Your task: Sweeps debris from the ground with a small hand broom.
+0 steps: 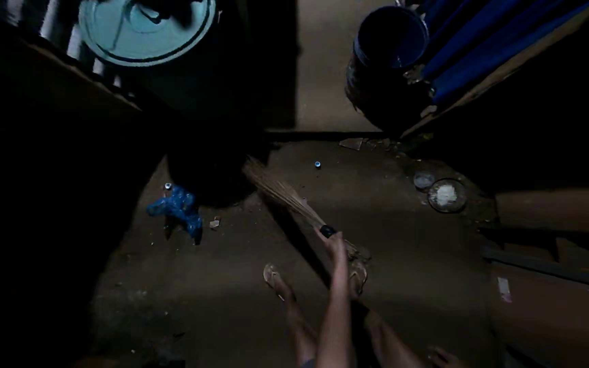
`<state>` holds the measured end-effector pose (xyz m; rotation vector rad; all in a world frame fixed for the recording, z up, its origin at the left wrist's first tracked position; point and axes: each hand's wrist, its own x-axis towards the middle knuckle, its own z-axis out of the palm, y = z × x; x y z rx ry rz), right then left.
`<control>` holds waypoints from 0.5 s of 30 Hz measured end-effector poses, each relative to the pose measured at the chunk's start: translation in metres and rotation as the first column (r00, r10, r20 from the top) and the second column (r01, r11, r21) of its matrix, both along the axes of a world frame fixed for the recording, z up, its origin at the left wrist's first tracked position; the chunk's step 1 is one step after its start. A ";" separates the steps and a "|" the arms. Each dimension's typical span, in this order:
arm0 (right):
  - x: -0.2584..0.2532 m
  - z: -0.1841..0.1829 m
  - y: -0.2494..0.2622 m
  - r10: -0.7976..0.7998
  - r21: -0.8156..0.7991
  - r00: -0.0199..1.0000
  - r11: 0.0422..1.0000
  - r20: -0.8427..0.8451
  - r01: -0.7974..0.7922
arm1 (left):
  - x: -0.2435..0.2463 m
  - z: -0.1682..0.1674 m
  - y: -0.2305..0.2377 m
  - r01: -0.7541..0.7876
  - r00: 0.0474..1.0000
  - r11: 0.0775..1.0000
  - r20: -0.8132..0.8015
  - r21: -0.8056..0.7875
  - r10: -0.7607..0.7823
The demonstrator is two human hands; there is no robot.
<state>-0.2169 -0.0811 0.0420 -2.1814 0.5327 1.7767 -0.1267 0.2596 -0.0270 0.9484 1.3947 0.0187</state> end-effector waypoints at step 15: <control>0.002 -0.005 0.059 0.116 -0.030 0.993 0.993 -0.009 -0.116 | -0.021 -0.005 0.046 -0.148 0.989 0.979 -0.044 -0.140 0.143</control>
